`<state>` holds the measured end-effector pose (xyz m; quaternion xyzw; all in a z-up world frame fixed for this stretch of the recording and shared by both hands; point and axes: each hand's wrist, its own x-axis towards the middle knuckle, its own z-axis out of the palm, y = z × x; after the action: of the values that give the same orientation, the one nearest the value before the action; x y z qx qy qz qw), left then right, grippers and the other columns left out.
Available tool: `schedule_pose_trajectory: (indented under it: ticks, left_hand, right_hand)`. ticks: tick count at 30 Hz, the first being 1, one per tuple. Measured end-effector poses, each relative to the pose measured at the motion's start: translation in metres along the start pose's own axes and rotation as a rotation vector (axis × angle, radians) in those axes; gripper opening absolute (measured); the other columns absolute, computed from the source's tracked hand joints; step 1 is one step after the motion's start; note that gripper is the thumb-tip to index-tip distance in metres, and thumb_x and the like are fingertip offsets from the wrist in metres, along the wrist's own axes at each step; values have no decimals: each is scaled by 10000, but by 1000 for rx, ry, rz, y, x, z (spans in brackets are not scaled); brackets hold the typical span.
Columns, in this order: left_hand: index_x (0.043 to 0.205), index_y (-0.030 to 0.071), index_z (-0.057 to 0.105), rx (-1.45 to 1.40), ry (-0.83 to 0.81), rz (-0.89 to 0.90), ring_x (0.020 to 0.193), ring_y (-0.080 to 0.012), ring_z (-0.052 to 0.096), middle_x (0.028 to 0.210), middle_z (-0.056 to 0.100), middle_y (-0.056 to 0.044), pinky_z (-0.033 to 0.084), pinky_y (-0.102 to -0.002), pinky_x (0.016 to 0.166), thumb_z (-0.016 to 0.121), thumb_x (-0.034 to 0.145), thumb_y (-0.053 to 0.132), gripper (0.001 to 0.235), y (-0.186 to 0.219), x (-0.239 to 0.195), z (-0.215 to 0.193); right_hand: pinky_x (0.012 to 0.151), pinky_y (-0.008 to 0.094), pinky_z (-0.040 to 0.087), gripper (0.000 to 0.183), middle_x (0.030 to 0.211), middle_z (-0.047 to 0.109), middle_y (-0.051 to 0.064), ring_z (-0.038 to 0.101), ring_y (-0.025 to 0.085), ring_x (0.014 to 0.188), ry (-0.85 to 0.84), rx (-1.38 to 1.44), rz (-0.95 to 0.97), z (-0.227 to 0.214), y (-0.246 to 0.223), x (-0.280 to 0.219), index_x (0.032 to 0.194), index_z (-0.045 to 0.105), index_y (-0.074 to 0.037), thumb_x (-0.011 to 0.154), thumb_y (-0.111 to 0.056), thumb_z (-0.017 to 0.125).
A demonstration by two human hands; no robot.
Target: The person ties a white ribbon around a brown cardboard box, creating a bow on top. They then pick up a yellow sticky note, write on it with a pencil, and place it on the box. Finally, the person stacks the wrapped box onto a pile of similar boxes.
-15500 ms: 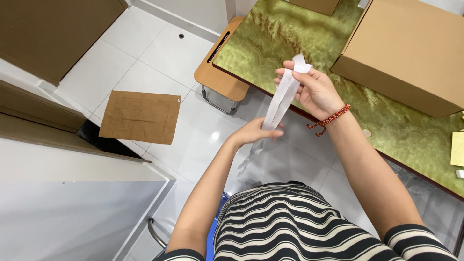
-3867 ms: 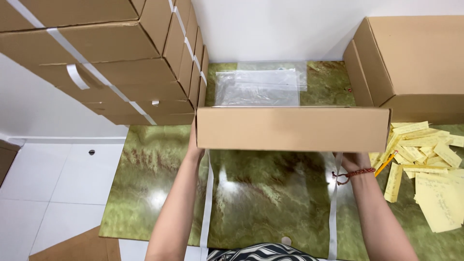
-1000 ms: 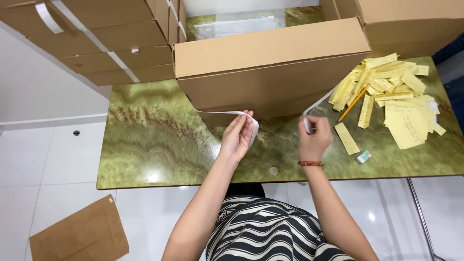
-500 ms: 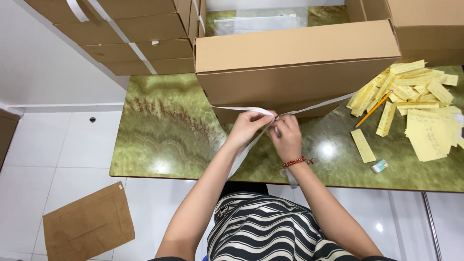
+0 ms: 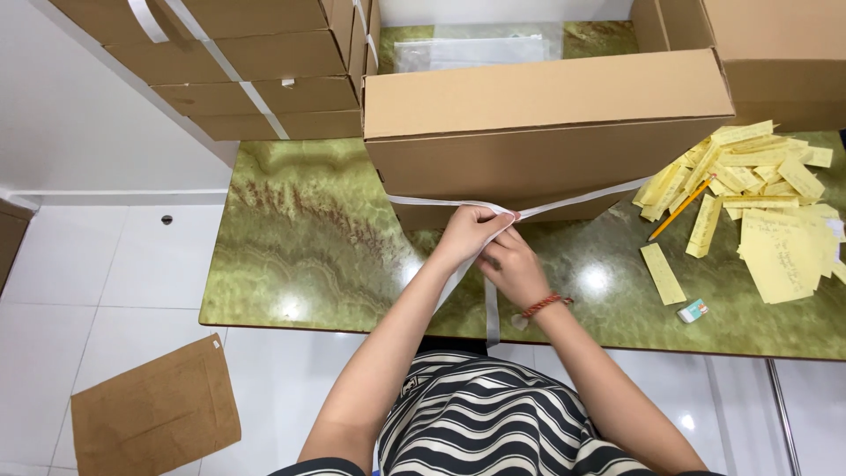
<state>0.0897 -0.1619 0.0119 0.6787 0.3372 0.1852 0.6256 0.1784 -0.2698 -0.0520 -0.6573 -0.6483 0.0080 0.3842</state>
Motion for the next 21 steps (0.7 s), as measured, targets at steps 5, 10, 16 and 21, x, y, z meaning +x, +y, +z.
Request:
schedule_pose_trajectory:
  ticks: [5, 10, 16, 21]
  left_hand:
    - [960, 157, 857, -134, 16, -9, 781, -78, 709, 788, 803, -38, 542, -241, 734, 794, 922, 377, 232, -31, 11, 6]
    - [958, 177, 853, -209, 18, 12, 773, -39, 705, 752, 796, -16, 518, -194, 730, 795, 925, 331, 167, -72, 21, 13]
    - [896, 205, 852, -158, 48, 50, 746, -29, 680, 757, 784, 21, 509, -204, 680, 779, 889, 181, 78, -171, 58, 31]
    - [1003, 80, 837, -358, -5, -50, 682, -60, 619, 818, 756, 11, 481, -203, 606, 764, 912, 159, 140, -102, 22, 13]
  right_hand:
    - [904, 441, 590, 83, 994, 786, 59, 737, 323, 1058, -116, -98, 145, -87, -20, 17, 965, 824, -175, 883, -179, 808]
    - [885, 334, 583, 51, 1001, 794, -27, 754, 211, 1003, 73, -160, 158, -96, -30, 59, 1043, 810, -206, 1005, -238, 799]
    - [892, 414, 609, 155, 1025, 815, 57, 769, 305, 1013, -216, -23, 310, -57, -41, 87, 1080, 836, -162, 959, -240, 779]
    - [804, 432, 598, 155, 960, 811, 60, 773, 261, 968, -250, 246, 569, -72, -32, 87, 1088, 829, -217, 985, -304, 752]
